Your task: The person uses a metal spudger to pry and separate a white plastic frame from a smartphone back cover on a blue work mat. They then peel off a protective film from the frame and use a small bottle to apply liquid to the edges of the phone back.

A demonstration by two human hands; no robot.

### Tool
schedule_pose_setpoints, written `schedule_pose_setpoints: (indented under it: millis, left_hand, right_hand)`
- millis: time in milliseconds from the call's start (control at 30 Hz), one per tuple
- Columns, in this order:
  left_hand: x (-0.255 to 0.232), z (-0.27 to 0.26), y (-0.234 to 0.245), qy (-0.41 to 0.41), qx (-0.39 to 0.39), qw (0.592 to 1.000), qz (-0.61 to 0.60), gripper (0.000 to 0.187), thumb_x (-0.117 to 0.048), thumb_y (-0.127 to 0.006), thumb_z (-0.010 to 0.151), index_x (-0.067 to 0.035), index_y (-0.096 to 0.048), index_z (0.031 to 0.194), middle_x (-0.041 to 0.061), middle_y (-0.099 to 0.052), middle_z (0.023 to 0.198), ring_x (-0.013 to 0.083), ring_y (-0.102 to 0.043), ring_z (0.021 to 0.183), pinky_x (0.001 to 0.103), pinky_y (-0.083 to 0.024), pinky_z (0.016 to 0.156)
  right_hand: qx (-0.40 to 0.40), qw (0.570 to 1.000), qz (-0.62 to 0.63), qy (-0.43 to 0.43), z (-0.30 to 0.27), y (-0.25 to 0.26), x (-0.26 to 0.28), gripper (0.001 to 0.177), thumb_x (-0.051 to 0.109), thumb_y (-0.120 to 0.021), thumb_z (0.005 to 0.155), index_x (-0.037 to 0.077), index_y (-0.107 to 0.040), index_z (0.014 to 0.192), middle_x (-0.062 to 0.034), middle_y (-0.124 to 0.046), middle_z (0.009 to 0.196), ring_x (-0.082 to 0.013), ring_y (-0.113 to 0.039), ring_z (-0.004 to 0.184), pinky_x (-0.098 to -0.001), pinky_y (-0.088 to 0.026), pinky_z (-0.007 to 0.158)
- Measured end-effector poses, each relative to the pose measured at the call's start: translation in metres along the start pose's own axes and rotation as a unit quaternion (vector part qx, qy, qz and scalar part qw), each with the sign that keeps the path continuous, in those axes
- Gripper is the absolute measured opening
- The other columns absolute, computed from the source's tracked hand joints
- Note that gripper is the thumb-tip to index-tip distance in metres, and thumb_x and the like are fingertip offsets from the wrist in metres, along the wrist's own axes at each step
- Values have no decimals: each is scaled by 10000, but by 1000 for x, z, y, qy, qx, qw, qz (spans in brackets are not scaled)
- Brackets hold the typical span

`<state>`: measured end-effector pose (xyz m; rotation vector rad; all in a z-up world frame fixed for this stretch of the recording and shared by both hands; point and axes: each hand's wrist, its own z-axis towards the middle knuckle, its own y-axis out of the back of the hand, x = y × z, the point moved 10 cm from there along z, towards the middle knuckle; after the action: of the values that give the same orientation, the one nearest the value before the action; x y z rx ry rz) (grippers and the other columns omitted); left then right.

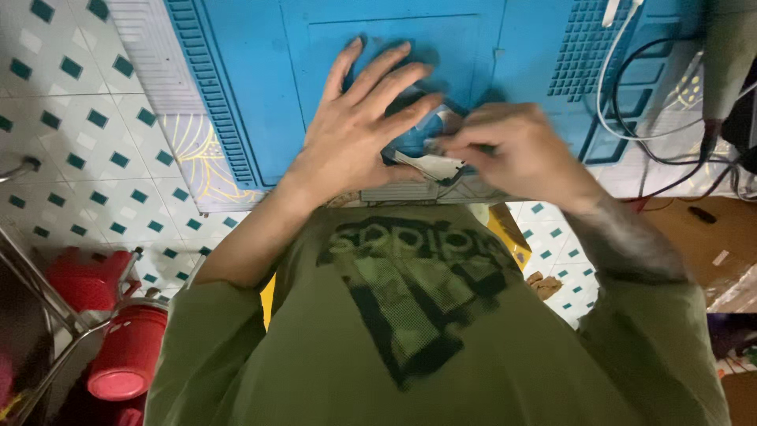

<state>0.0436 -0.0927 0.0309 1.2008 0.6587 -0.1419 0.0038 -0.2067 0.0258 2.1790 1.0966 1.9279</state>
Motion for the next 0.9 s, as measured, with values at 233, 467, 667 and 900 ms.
schedule_pose_setpoints:
  millis: [233, 467, 667, 900]
  left_hand:
    - [2, -3, -4, 6, 3, 1000, -6, 957, -674, -1058, 807, -97, -618, 1432, 158, -485, 1512, 406, -421, 1454, 692, -253, 1195]
    - [0, -2, -4, -9, 14, 1000, 7, 977, -651, -1040, 793, -83, -623, 1468, 165, -502, 1522, 414, -425, 1457, 688, -250, 1185]
    - [0, -2, -7, -6, 19, 1000, -2, 885, -697, -953, 980, -82, -580, 1497, 173, -454, 1539, 419, -378, 1461, 714, -262, 1199]
    - [0, -4, -6, -8, 19, 1000, 2, 944, -641, -1035, 883, -65, -606, 1495, 180, -459, 1544, 425, -383, 1465, 712, -239, 1193]
  right_hand:
    - [-12, 999, 50, 15, -10, 22, -8, 150, -17, -769, 992, -14, -750, 1140, -136, -771, 934, -141, -652, 635, -235, -498, 523]
    - [-119, 993, 27, -10, -23, 36, -16, 189, -84, -757, 1037, -63, -738, 1224, -191, -757, 1034, -208, -676, 766, -301, -516, 666]
    - [-121, 987, -91, 61, -26, 28, -8, 112, -54, -809, 1036, -32, -798, 1146, -203, -744, 1048, -317, -694, 922, -398, -563, 757]
    - [-166, 980, -95, 62, -32, 27, -10, 119, -104, -789, 1065, -38, -796, 1164, -189, -714, 950, -291, -619, 780, -392, -469, 707]
